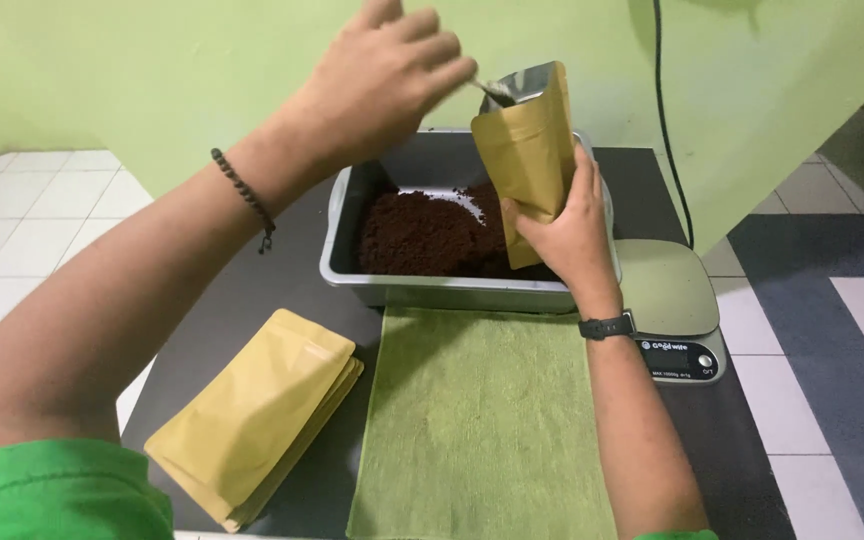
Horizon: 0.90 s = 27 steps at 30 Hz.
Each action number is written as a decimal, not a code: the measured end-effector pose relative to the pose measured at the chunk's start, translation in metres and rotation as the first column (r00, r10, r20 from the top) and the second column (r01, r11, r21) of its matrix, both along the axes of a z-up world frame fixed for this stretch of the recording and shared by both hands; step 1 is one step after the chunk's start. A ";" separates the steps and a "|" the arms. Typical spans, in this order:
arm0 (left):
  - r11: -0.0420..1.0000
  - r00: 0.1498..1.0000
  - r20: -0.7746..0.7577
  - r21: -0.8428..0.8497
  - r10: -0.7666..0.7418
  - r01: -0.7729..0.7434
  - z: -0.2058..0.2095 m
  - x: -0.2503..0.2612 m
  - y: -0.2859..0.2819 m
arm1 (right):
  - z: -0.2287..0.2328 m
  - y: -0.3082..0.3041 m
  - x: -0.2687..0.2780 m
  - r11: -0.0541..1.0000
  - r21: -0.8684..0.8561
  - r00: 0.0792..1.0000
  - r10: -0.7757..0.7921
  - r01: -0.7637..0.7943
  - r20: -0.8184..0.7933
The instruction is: Filling paper bags with ground coffee using a spoon and weighing them on a digital scale.
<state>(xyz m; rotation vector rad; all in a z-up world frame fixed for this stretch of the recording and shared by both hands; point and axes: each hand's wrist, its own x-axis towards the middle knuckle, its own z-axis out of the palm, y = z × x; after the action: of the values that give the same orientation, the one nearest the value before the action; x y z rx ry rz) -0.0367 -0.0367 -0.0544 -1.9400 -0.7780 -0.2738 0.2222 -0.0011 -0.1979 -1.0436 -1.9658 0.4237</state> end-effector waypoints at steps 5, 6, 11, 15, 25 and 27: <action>0.966 0.729 0.684 -0.172 -0.025 0.195 -0.019 -0.011 -0.038 | -0.004 0.001 -0.001 0.998 0.066 0.994 0.011 -0.004 -0.112; 0.937 0.556 0.821 -0.282 0.125 0.205 -0.030 -0.013 -0.043 | -0.009 0.004 0.000 0.996 0.088 0.984 0.032 -0.017 -0.174; 0.801 0.327 0.821 -0.550 0.468 0.235 -0.112 0.009 -0.051 | -0.002 0.013 0.011 0.999 0.043 0.840 0.028 -0.006 -0.542; 0.774 0.456 0.716 -0.627 0.528 0.089 -0.166 0.011 -0.039 | 0.023 0.026 0.042 0.975 0.172 0.871 -0.039 0.140 -0.489; 0.722 0.404 0.689 -0.686 0.602 0.094 -0.189 0.023 -0.033 | -0.087 0.024 0.164 0.848 0.073 0.840 -0.502 0.525 -0.207; 0.783 0.469 0.712 -0.618 0.522 0.066 -0.198 0.020 -0.028 | -0.088 0.006 0.160 0.873 -0.026 0.847 -0.479 0.487 -0.233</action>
<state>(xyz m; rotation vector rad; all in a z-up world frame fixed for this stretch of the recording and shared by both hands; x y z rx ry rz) -0.0168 -0.0646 -0.2528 -2.1407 -2.0199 -0.9997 0.3818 0.0045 -0.2860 -1.3525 -1.4295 0.2164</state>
